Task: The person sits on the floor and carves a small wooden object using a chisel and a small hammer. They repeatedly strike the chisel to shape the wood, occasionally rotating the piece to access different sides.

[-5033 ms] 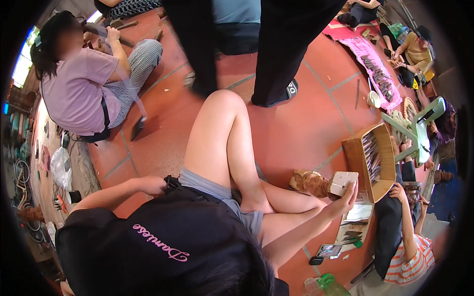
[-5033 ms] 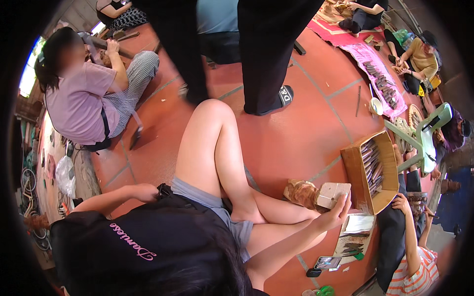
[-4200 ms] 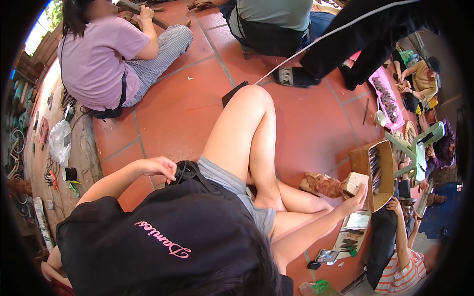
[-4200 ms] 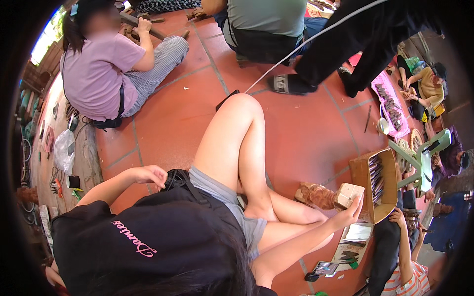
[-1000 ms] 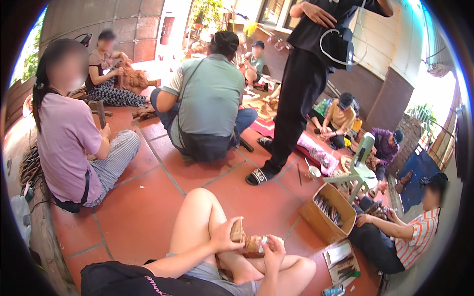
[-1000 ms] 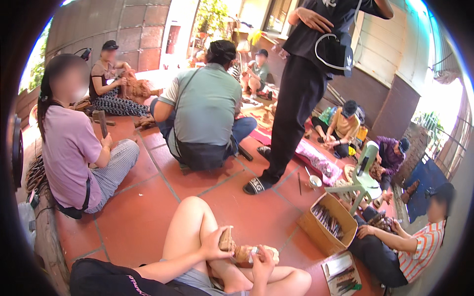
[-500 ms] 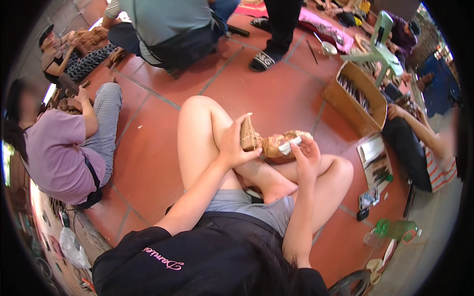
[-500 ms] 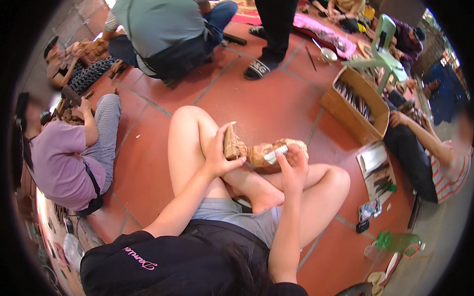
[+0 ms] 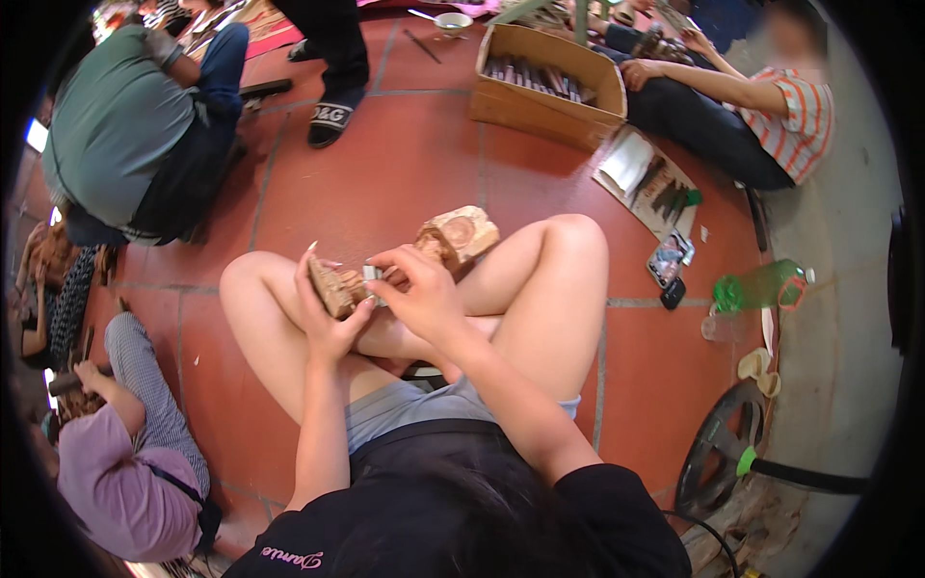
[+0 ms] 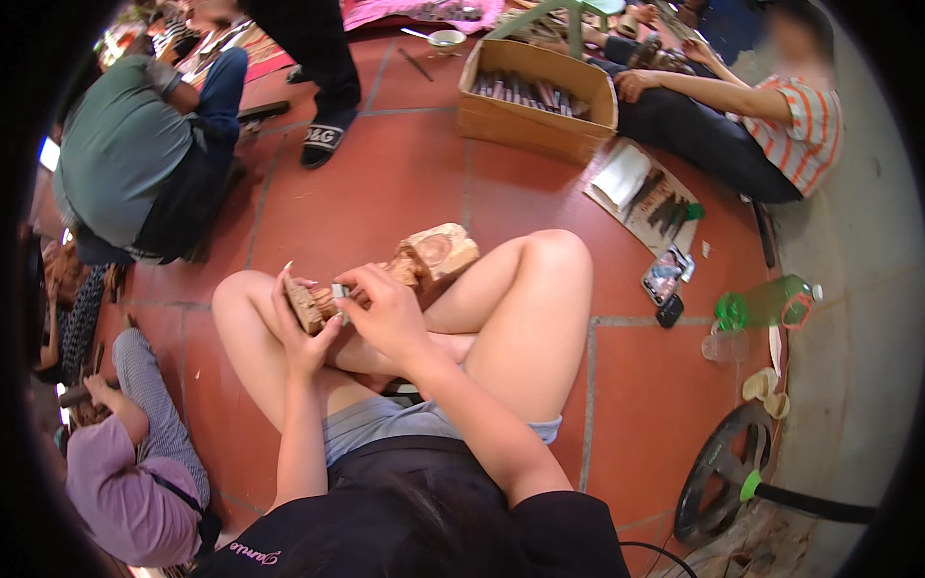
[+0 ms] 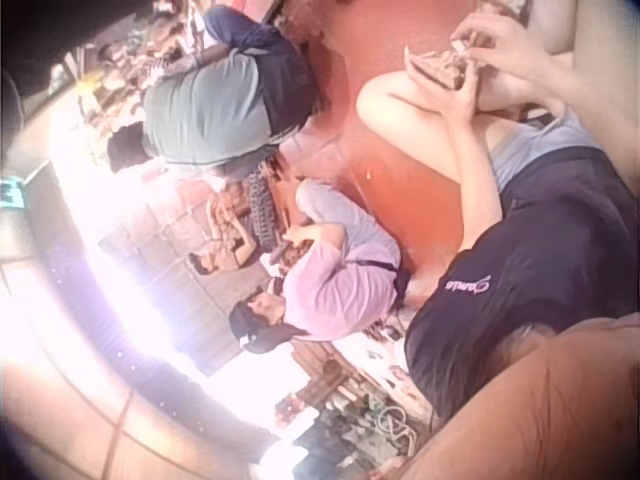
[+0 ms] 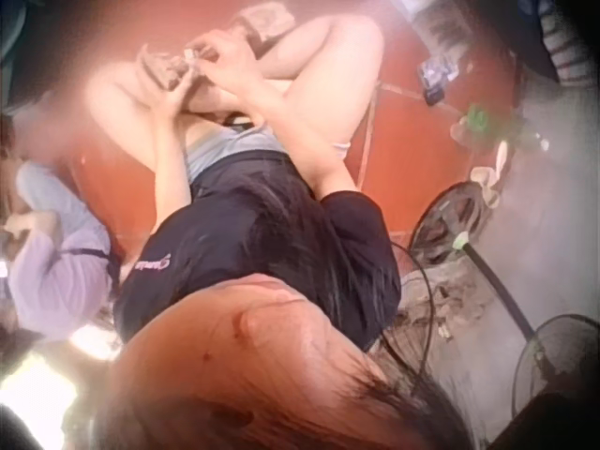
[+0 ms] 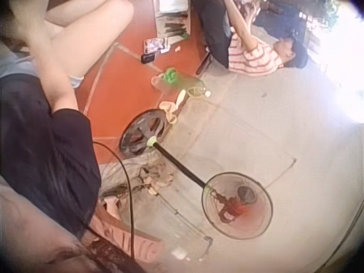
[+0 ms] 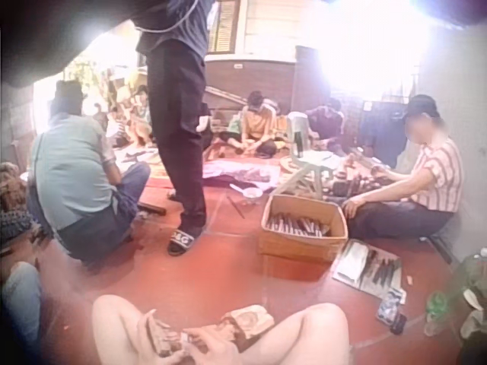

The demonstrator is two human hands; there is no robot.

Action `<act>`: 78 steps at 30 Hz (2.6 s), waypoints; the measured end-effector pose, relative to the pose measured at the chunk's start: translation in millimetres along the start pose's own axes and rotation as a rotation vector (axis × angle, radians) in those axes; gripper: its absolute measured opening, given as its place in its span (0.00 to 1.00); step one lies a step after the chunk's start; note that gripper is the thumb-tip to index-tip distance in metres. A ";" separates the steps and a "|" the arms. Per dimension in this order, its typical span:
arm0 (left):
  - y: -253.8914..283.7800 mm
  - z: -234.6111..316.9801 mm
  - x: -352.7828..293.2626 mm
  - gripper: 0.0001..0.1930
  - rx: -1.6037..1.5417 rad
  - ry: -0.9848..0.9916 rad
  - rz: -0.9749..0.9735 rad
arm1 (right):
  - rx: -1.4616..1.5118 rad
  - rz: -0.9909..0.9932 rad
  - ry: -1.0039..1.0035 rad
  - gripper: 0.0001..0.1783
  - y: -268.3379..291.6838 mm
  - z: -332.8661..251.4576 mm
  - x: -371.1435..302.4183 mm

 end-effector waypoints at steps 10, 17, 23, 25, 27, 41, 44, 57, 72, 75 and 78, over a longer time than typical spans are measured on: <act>-3.2 1.9 -2.1 0.55 -0.022 0.031 -0.044 | 0.141 -0.177 -0.014 0.14 -13.0 11.3 -7.3; -4.9 2.6 -3.2 0.49 -0.040 0.097 -0.034 | 0.013 -0.226 -0.019 0.18 14.5 11.6 -8.5; 0.0 5.2 -4.6 0.50 0.055 0.018 -0.005 | -0.353 0.725 -0.149 0.20 271.3 68.4 -28.7; -6.0 9.3 -2.5 0.49 0.069 0.027 -0.006 | -0.852 0.873 -0.274 0.35 348.7 93.1 -67.2; -9.6 11.2 -0.4 0.49 0.076 0.036 -0.004 | -1.156 0.855 -0.450 0.49 407.1 138.9 -103.3; -10.3 10.8 -3.3 0.49 0.036 0.119 -0.027 | -1.298 0.724 -0.373 0.54 464.3 229.7 -65.4; -10.7 8.9 -4.0 0.48 0.061 0.111 -0.021 | -1.183 0.639 -0.245 0.49 411.1 191.9 -23.9; -12.1 8.1 -2.0 0.48 0.014 0.090 -0.007 | -0.469 -0.218 0.341 0.36 -3.1 -19.8 -18.3; 5.6 -4.0 -1.8 0.49 0.130 -0.014 0.021 | -0.387 -0.178 0.508 0.36 -20.8 -13.8 -20.6; 5.8 3.7 0.3 0.50 0.165 -0.034 0.004 | -0.431 -0.199 0.486 0.38 -21.5 -14.6 -20.2; 4.6 8.4 0.8 0.52 0.129 -0.025 0.003 | -0.453 -0.230 0.514 0.37 -24.8 -18.9 -19.9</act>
Point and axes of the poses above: each hand's wrist, its own x-axis towards the middle knuckle, its own y-axis out of the back of the hand, z = x × y, the point moved 8 cm from there along x, towards the middle knuckle, and after that the axes turned 2 degrees about y, right-handed, at the moved point
